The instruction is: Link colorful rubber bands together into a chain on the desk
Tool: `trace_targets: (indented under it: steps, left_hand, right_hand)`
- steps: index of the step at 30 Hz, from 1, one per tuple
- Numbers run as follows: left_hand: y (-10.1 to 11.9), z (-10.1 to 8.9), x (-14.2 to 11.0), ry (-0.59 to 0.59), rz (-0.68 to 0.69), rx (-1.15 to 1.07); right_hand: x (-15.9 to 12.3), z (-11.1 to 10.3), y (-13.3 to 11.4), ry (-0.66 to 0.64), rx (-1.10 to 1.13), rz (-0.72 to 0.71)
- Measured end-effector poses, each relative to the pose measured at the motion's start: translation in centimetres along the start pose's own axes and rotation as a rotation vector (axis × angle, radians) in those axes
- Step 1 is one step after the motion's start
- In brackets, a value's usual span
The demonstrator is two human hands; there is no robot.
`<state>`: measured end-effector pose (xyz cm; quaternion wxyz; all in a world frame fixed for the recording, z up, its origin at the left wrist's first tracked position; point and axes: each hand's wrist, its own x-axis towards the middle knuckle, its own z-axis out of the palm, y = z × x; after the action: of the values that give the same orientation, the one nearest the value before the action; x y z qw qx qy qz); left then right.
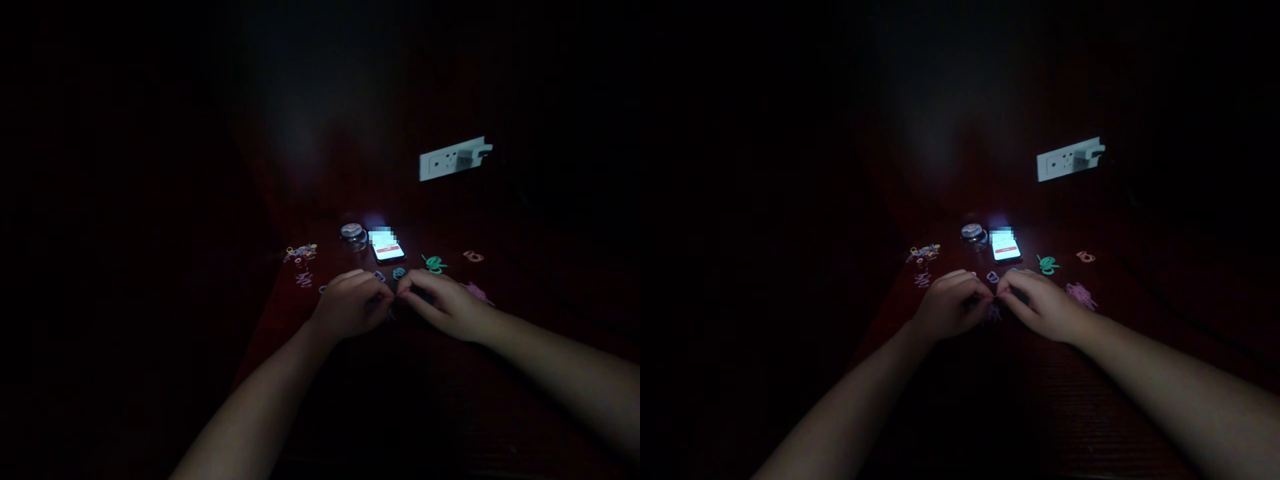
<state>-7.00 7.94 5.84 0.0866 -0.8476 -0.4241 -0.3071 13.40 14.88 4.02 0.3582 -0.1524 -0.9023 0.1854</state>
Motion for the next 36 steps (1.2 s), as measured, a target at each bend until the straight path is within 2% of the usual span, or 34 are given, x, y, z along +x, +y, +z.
trace_targets:
  steps: [9,14,23,36]
  left_hand:
    - [-0.03,-0.12,-0.02,-0.012,-0.008,0.006]
    - [-0.12,-0.16,-0.16,0.028,-0.022,-0.009]
    - [-0.01,0.17,-0.11,0.004,-0.001,-0.017]
    - [-0.38,0.02,-0.25,0.024,-0.014,-0.055]
  right_hand:
    - [-0.19,-0.51,0.22,0.013,0.001,0.011]
    - [-0.14,-0.32,0.28,0.062,0.034,0.037]
    - [0.03,0.35,-0.4,0.003,0.034,-0.008]
    - [-0.28,0.15,0.18,0.017,0.0,0.013]
